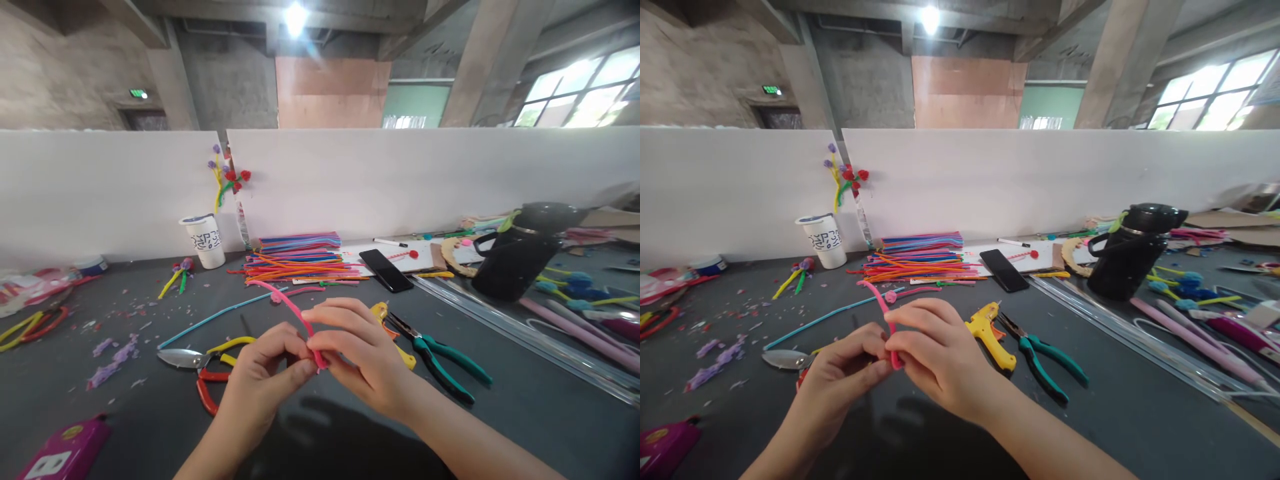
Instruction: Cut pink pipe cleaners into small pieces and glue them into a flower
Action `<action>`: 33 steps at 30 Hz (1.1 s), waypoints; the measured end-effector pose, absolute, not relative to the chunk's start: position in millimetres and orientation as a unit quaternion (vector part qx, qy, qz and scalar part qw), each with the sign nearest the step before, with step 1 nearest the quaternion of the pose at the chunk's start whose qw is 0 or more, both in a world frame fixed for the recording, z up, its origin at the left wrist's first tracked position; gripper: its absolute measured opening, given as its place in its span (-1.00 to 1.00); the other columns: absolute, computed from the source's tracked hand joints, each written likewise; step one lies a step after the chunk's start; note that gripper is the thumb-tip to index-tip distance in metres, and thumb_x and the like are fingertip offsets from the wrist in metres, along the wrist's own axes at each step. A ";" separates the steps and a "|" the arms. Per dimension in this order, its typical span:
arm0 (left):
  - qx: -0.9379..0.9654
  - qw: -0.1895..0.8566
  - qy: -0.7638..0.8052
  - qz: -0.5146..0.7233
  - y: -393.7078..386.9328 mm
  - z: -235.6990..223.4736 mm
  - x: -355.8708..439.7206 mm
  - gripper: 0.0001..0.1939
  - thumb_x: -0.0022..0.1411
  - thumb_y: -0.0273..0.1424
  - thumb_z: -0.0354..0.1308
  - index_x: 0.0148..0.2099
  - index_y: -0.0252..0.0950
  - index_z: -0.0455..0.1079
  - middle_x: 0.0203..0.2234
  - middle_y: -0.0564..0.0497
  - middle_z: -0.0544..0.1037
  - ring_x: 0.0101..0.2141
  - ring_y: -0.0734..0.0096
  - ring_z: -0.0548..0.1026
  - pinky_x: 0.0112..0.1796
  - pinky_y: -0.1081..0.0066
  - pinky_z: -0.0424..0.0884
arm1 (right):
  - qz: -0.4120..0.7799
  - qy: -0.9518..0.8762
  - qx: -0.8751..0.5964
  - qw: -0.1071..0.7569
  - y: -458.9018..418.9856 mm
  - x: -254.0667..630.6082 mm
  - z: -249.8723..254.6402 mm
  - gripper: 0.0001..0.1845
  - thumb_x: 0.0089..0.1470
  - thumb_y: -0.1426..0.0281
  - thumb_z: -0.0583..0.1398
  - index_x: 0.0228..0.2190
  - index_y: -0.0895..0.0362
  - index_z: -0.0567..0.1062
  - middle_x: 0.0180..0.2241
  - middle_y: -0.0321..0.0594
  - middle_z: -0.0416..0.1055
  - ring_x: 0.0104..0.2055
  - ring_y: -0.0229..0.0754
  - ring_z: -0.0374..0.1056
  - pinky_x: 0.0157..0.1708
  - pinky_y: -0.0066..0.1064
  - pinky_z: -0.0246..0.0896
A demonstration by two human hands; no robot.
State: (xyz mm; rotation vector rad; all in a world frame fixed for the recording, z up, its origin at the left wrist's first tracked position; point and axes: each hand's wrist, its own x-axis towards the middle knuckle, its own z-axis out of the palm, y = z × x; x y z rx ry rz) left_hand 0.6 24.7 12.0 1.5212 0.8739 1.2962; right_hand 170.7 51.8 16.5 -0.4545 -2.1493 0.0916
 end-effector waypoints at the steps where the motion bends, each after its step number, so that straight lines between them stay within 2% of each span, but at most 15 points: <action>1: 0.632 0.447 0.353 0.526 22.5 13.8 0.1 -0.93 0.01 -0.47 0.21 -0.50 -0.25 0.43 -0.55 0.09 0.35 -0.46 0.47 0.31 -0.41 0.49 0.22 | 0.020 -0.872 -0.180 0.455 49.5 171.3 17.6 -0.79 0.06 0.54 0.09 -0.23 0.09 0.36 -0.05 -0.18 0.32 0.02 -0.15 0.15 0.00 -0.19 0.10; 7: 0.670 0.400 0.324 0.535 1.7 30.2 1.1 -0.91 0.01 -0.48 0.20 -0.49 -0.20 0.47 -0.58 0.05 0.41 -0.49 0.41 0.35 -0.45 0.43 0.25 | -0.041 -0.871 -0.165 0.462 29.9 176.7 30.2 -0.78 0.06 0.50 0.09 -0.21 0.06 0.35 -0.24 -0.23 0.45 -0.05 -0.14 0.24 0.07 -0.09 -0.01; 12: 0.633 0.409 0.312 0.578 -3.8 41.0 4.8 -0.92 -0.02 -0.48 0.23 -0.50 -0.20 0.49 -0.59 0.04 0.41 -0.49 0.39 0.35 -0.45 0.43 0.26 | 0.003 -0.851 -0.163 0.498 25.5 170.2 44.3 -0.75 0.04 0.53 0.10 -0.21 0.07 0.36 -0.27 -0.23 0.42 -0.11 -0.16 0.27 0.04 -0.13 0.02; 17: 0.515 0.488 0.299 0.639 22.6 49.8 8.1 -0.94 -0.05 -0.46 0.25 -0.52 -0.27 0.43 -0.58 0.11 0.34 -0.49 0.52 0.28 -0.44 0.53 0.21 | 0.114 -0.821 -0.210 0.519 42.3 153.4 55.7 -0.84 0.09 0.51 0.06 -0.27 0.09 0.37 -0.30 -0.23 0.36 -0.21 -0.22 0.28 -0.16 -0.32 0.19; 20: 0.434 0.530 0.327 0.651 38.7 49.0 9.2 -0.93 -0.06 -0.46 0.25 -0.50 -0.32 0.41 -0.60 0.13 0.34 -0.54 0.58 0.24 -0.46 0.56 0.20 | 0.156 -0.792 -0.264 0.528 51.4 149.4 53.1 -0.85 0.13 0.48 0.03 -0.27 0.10 0.37 -0.32 -0.22 0.36 -0.25 -0.22 0.28 -0.25 -0.38 0.20; 24: 0.400 0.574 0.313 0.642 42.2 36.9 11.0 -0.88 -0.04 -0.44 0.25 -0.52 -0.35 0.38 -0.62 0.13 0.33 -0.55 0.60 0.24 -0.47 0.58 0.20 | 0.102 -0.789 -0.288 0.533 53.3 151.5 41.1 -0.82 0.13 0.49 0.01 -0.29 0.11 0.39 -0.38 -0.20 0.34 -0.31 -0.21 0.27 -0.31 -0.39 0.20; 28: 0.375 0.595 0.326 0.631 36.1 24.3 10.6 -0.88 -0.06 -0.42 0.27 -0.49 -0.35 0.40 -0.59 0.11 0.35 -0.53 0.59 0.27 -0.44 0.58 0.24 | -0.003 -0.818 -0.302 0.490 48.4 153.9 31.3 -0.78 0.14 0.49 -0.01 -0.25 0.14 0.41 -0.42 -0.18 0.32 -0.36 -0.22 0.26 -0.37 -0.41 0.18; 31: 0.381 0.563 0.357 0.641 36.2 18.8 9.0 -0.88 -0.08 -0.40 0.27 -0.48 -0.34 0.41 -0.58 0.10 0.35 -0.54 0.57 0.28 -0.45 0.56 0.25 | -0.068 -0.838 -0.317 0.439 47.0 153.9 27.1 -0.77 0.14 0.49 -0.02 -0.25 0.16 0.41 -0.44 -0.17 0.32 -0.38 -0.21 0.25 -0.40 -0.42 0.16; 33: 0.408 0.523 0.380 0.645 38.0 16.0 8.5 -0.87 -0.07 -0.38 0.27 -0.49 -0.34 0.41 -0.60 0.10 0.34 -0.55 0.56 0.26 -0.48 0.55 0.23 | -0.063 -0.842 -0.327 0.424 47.8 153.7 25.3 -0.79 0.14 0.49 -0.01 -0.27 0.16 0.40 -0.44 -0.18 0.32 -0.38 -0.21 0.25 -0.40 -0.42 0.15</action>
